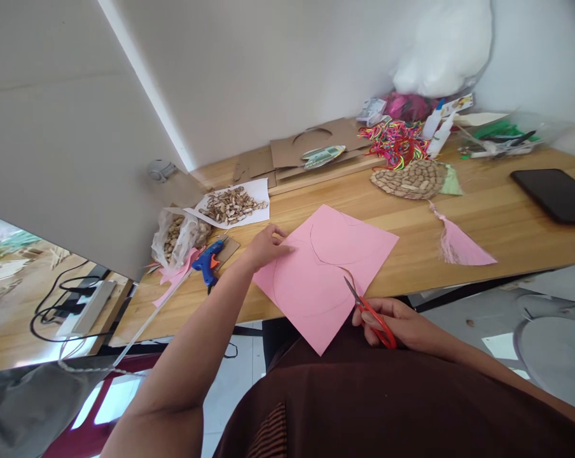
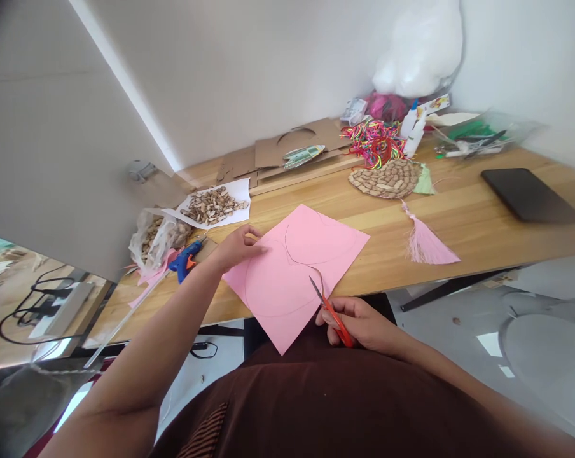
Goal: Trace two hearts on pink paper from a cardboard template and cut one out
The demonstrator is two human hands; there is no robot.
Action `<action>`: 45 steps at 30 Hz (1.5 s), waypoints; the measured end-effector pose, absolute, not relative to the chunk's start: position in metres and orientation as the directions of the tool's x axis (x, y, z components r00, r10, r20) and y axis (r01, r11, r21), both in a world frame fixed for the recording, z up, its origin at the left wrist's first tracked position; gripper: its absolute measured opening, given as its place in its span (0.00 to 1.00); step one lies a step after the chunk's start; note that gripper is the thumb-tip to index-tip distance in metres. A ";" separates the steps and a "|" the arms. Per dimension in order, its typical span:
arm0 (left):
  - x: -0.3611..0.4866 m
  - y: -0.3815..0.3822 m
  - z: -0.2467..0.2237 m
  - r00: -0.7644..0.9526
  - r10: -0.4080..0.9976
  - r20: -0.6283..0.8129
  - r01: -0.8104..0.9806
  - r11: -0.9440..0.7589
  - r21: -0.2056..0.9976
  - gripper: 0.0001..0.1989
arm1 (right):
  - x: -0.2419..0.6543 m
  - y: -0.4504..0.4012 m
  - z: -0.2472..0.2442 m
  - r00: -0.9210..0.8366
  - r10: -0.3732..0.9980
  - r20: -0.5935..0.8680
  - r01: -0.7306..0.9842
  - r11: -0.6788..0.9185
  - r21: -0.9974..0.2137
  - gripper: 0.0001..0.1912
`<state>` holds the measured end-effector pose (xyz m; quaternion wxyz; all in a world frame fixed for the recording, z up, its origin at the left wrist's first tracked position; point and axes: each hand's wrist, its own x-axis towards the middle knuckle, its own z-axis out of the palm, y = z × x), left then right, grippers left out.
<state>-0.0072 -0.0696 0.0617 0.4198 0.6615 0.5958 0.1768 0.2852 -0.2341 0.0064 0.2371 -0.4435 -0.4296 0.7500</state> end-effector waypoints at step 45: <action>-0.017 -0.168 0.036 0.059 0.979 -0.194 0.302 0.168 0.938 0.31 | 0.285 -0.235 0.014 -0.122 0.950 -0.286 0.015 -0.287 -0.958 0.20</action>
